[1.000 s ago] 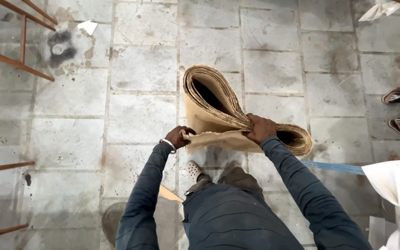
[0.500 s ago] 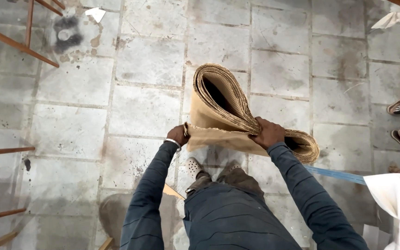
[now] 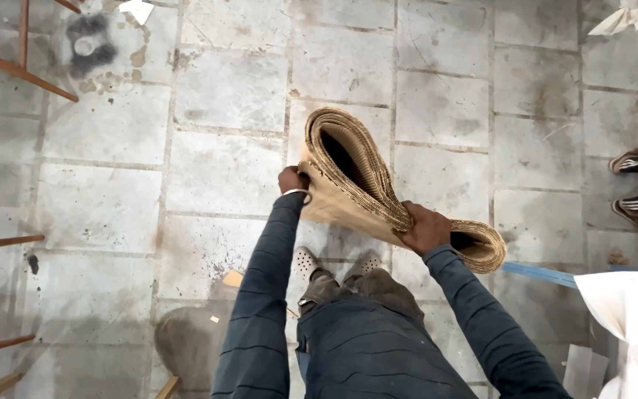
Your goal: Rolling and folding large sheets of corrugated cardboard in a manufacturing workshop.
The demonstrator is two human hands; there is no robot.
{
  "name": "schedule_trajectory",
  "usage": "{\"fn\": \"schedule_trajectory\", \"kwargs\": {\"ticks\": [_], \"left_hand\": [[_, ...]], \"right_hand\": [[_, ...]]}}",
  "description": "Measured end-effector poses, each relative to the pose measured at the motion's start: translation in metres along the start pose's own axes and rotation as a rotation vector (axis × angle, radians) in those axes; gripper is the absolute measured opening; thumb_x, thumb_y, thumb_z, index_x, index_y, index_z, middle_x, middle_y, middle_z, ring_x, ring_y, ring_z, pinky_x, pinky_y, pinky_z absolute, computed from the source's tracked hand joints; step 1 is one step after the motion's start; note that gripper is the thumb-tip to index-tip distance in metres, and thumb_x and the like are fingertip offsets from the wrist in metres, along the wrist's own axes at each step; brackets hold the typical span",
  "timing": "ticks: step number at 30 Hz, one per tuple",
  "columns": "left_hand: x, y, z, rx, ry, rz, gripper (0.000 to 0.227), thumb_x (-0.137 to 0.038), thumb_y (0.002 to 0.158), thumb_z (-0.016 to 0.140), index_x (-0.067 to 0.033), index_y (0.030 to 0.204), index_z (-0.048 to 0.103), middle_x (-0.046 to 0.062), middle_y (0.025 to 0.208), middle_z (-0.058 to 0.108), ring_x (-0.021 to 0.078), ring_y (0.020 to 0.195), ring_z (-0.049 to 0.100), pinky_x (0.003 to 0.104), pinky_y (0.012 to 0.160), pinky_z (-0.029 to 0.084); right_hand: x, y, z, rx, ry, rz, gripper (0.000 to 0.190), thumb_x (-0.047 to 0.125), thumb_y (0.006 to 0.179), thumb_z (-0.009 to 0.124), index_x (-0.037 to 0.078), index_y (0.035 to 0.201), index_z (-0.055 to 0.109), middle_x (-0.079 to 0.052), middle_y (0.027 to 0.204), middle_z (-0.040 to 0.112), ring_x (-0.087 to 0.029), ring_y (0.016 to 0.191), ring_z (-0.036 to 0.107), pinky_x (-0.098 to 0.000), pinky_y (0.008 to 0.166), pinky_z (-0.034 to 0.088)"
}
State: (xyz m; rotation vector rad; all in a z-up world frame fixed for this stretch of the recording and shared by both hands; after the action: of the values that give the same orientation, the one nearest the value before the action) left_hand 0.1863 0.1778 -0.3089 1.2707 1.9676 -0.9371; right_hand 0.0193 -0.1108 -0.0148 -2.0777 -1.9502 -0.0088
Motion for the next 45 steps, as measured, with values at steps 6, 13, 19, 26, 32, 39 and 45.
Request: {"fn": "schedule_trajectory", "kwargs": {"ticks": [6,13,19,26,32,39,45], "left_hand": [[-0.025,-0.015,0.024,-0.032,-0.348,-0.074,0.016,-0.021,0.080,0.075,-0.0070,0.087,0.081,0.017,0.085,0.079,0.0316,0.078,0.076,0.039,0.080,0.061],[-0.024,-0.021,0.045,-0.100,-0.275,-0.201,0.017,-0.020,0.079,0.075,-0.0036,0.082,0.075,0.019,0.080,0.075,0.0367,0.077,0.071,0.044,0.079,0.058],[-0.023,-0.027,0.026,-0.162,-0.315,-0.160,0.019,-0.024,0.082,0.072,-0.0051,0.085,0.076,0.018,0.084,0.076,0.0362,0.082,0.073,0.043,0.080,0.058],[-0.004,-0.041,0.004,-0.193,-0.379,-0.162,0.022,-0.025,0.084,0.074,-0.0040,0.084,0.073,0.017,0.086,0.076,0.0334,0.084,0.074,0.041,0.080,0.057],[0.020,-0.050,0.001,-0.193,-0.476,-0.106,0.024,-0.025,0.089,0.072,-0.0020,0.091,0.073,0.014,0.087,0.075,0.0316,0.084,0.074,0.040,0.078,0.058],[0.032,-0.090,0.031,0.041,-0.857,-0.325,0.051,-0.040,0.112,0.060,0.0083,0.120,0.072,0.041,0.097,0.057,0.0328,0.079,0.051,0.048,0.077,0.045],[-0.067,-0.165,-0.039,-0.081,-0.797,-0.082,0.074,-0.033,0.099,0.065,-0.0078,0.159,0.029,0.025,0.159,0.041,0.0358,0.145,0.044,0.048,0.119,0.041]], "right_hand": [[-0.013,-0.001,0.013,-0.013,-0.002,-0.009,0.059,0.047,0.074,0.081,0.025,0.126,0.066,-0.003,0.105,0.076,-0.030,0.090,0.074,-0.0437,0.081,0.060],[-0.014,0.000,0.011,0.038,-0.086,0.047,0.065,0.049,0.070,0.084,0.024,0.128,0.066,-0.003,0.105,0.076,-0.028,0.088,0.074,-0.0439,0.081,0.060],[-0.010,-0.002,0.010,-0.008,-0.045,-0.017,0.063,0.048,0.072,0.083,0.022,0.127,0.066,-0.004,0.104,0.075,-0.029,0.090,0.074,-0.0435,0.082,0.060],[-0.001,-0.002,0.004,-0.007,-0.026,-0.036,0.062,0.047,0.072,0.082,0.023,0.127,0.066,-0.002,0.106,0.075,-0.030,0.090,0.074,-0.0438,0.081,0.059],[0.008,-0.003,-0.006,0.002,0.045,-0.030,0.054,0.049,0.076,0.079,0.025,0.122,0.067,-0.001,0.106,0.075,-0.030,0.091,0.074,-0.0442,0.081,0.060],[0.009,-0.002,-0.009,0.022,0.046,0.018,0.045,0.049,0.077,0.073,0.027,0.116,0.067,-0.001,0.106,0.075,-0.032,0.089,0.073,-0.0474,0.080,0.059],[0.001,0.004,-0.003,-0.003,0.019,0.002,0.050,0.050,0.073,0.079,0.022,0.112,0.066,-0.004,0.101,0.074,-0.032,0.088,0.073,-0.0484,0.079,0.058]]}}
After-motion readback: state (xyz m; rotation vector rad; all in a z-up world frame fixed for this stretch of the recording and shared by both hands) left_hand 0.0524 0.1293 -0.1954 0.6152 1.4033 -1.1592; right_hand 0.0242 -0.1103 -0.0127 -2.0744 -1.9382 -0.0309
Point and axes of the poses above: each hand's wrist, its own y-axis towards the middle knuckle, its own z-axis out of the palm, x = y × z, the point moved 10 cm from there along y, towards the middle knuckle
